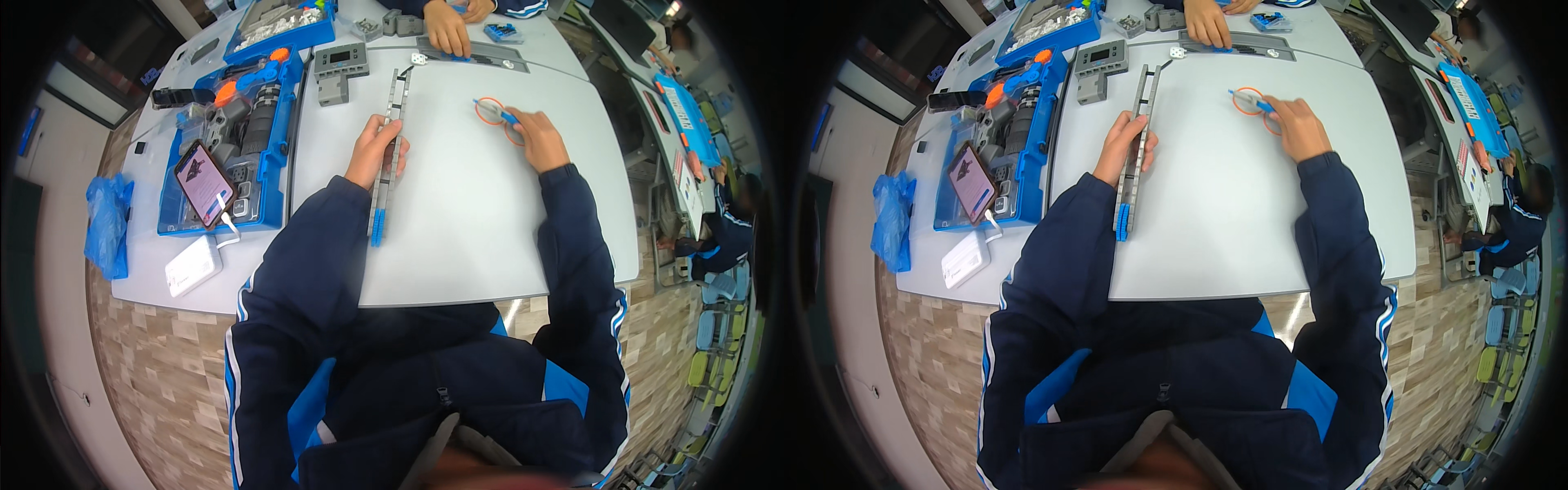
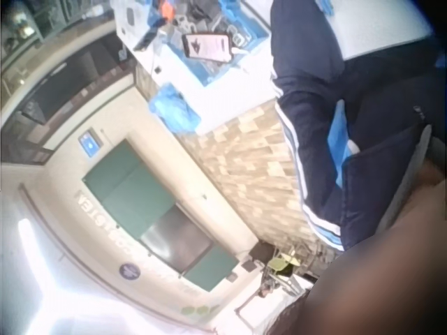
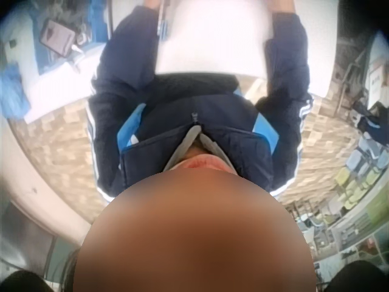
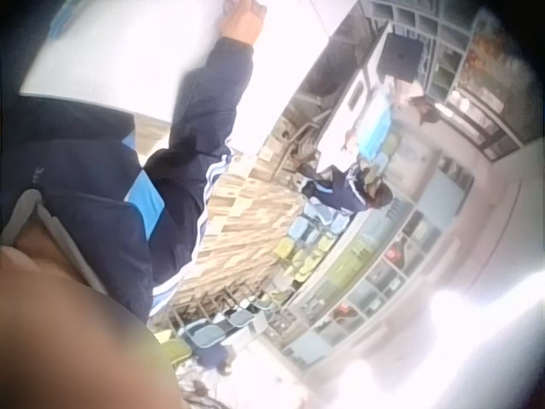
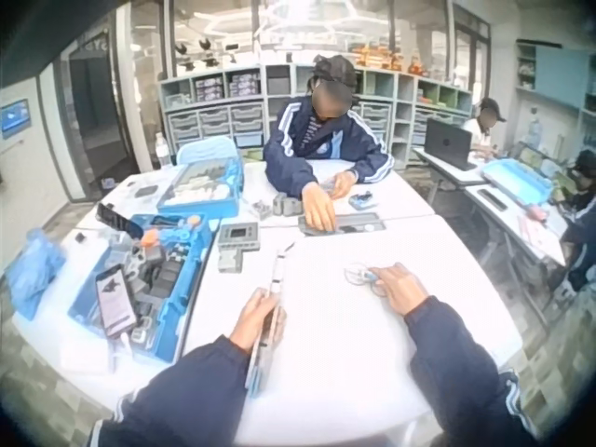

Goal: The person assembles a knitting needle by inserting black pins into a gray perforated rail, then attaches a blue circular connector to the rail's end. The person uses pliers to secure the pins and adjusts the connector by hand.

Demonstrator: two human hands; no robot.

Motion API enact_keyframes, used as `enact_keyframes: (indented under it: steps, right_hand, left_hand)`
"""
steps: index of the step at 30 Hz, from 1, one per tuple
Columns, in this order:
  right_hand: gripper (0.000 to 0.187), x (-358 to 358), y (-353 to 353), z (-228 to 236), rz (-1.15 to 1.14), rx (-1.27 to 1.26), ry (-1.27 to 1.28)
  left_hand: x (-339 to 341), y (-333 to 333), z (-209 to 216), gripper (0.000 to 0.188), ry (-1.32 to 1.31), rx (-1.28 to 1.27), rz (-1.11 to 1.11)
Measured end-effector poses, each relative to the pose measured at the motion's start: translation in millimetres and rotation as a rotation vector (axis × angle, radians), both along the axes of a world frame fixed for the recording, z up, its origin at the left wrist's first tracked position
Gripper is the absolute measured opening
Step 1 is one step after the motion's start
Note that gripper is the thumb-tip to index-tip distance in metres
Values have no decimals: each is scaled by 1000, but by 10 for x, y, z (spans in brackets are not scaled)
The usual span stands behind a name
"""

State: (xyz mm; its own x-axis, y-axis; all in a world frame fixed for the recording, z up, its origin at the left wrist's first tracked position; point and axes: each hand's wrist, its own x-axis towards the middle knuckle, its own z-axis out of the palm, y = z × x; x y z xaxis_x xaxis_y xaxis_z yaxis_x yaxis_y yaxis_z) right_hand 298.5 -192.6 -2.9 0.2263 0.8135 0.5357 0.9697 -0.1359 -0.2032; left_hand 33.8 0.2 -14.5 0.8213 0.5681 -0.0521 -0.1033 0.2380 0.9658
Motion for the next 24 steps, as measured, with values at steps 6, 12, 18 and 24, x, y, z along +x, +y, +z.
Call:
enact_keyframes:
  steps: [6,12,18,24]
  right_hand:
    - [25,368,695,53,-157,-142,-236]
    - [27,652,959,24,-214,-167,-352]
    - [28,670,965,107,-236,-177,-283]
    - [29,634,963,197,-196,-92,-217]
  left_hand:
    - [-4,-7,-9,26,-19,-10,15]
    - [-8,-9,26,28,8,5,-11]
    - [-9,-6,16,27,2,1,-16]
    - [-9,-20,43,27,15,20,-15]
